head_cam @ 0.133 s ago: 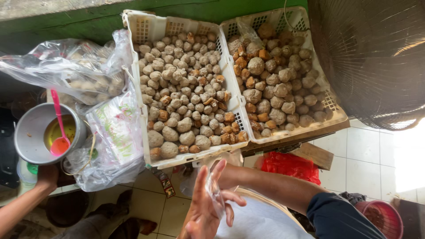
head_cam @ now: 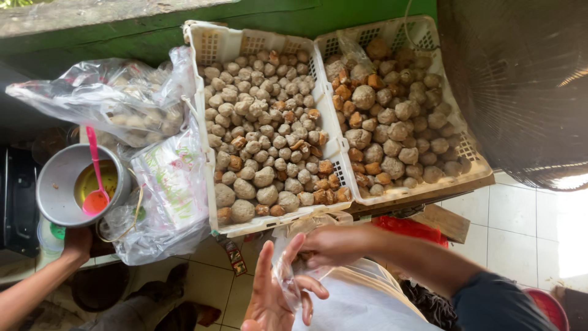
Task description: The person sorts round meatballs from two white plastic crates into a clear plastic bag. They repeatedly pick up individual meatballs with their right hand and place them into the bag held open with their left hand. The process continues throughout the clip.
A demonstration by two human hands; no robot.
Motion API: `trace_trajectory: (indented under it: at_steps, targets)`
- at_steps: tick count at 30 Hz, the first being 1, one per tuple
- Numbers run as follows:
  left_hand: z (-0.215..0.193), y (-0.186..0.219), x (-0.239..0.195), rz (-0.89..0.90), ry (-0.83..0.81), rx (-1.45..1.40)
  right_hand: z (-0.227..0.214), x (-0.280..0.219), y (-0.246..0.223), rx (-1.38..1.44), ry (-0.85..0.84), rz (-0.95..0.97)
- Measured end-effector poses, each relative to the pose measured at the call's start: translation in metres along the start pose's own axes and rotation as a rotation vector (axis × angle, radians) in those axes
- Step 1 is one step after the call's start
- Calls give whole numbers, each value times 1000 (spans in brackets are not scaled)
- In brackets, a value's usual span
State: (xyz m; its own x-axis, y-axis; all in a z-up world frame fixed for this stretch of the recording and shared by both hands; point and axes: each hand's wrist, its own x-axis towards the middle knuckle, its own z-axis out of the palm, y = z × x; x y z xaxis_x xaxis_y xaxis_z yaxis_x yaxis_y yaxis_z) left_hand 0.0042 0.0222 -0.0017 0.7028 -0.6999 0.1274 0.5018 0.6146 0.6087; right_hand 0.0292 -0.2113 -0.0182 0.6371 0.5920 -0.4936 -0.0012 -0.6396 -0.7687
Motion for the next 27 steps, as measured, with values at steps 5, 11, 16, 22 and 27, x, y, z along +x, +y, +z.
trace_trajectory:
  at_steps: [5,11,16,22,27]
  targets:
    - [-14,-13,-2,16,17,-29,-146,-18,64,-12,678,380]
    - [-25,-28,4,25,82,-53,-269,6,112,-566,566,550]
    - [-28,-30,1,42,107,-33,-276,14,143,-598,518,536]
    - [-23,-19,5,24,146,17,-250,2,151,-746,682,445]
    - [-16,-11,11,-67,127,73,-247,5,149,-660,667,491]
